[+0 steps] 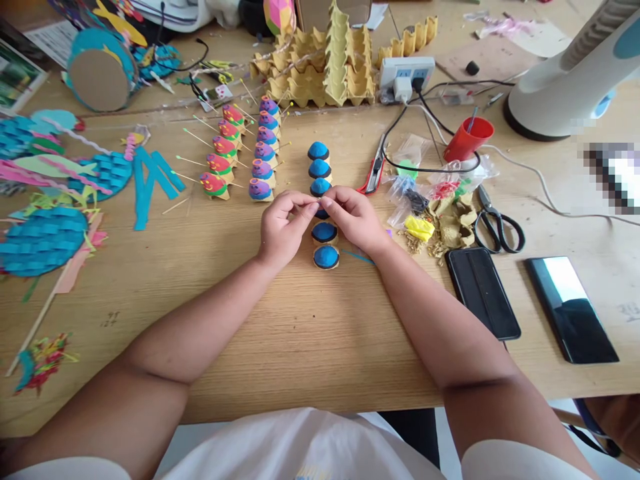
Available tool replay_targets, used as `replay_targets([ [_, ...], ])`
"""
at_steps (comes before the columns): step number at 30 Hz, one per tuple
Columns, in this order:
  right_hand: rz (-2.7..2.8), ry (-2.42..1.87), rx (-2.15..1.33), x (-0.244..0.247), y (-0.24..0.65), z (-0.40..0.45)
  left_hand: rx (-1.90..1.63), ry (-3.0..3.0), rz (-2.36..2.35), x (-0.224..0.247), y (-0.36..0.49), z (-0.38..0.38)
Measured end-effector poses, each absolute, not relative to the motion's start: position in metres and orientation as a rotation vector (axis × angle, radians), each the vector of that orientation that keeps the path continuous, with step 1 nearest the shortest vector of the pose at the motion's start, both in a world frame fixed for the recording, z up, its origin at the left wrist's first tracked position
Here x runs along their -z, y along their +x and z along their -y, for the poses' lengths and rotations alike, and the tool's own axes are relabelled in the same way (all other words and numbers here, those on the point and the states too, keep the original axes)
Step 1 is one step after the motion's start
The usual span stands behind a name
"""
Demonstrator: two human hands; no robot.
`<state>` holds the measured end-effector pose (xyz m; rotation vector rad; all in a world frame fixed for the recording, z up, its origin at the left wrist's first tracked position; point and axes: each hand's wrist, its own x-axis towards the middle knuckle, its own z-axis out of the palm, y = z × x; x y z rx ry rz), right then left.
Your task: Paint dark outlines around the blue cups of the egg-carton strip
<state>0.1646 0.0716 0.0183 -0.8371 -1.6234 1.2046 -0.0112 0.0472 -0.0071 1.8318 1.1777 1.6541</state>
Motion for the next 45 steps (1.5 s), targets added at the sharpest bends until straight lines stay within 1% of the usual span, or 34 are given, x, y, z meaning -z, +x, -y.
replay_targets([
  [15, 1.598, -0.859, -1.204, -0.017, 0.163, -0.071, -1.6, 1.75, -1.155, 0.005, -0.01, -0.045],
  [27, 1.535, -0.867, -1.315, -0.015, 0.161, -0.071, -1.526, 1.772, -1.25, 0.008, -0.011, -0.048],
  [37, 1.488, -0.872, -1.376, -0.016, 0.162, -0.072, -1.512, 1.657, -1.18, 0.013, -0.009, -0.049],
  [45, 1.51, -0.824, -1.362, -0.017, 0.163, -0.073, -1.514, 1.648, -1.184, 0.012, -0.009, -0.048],
])
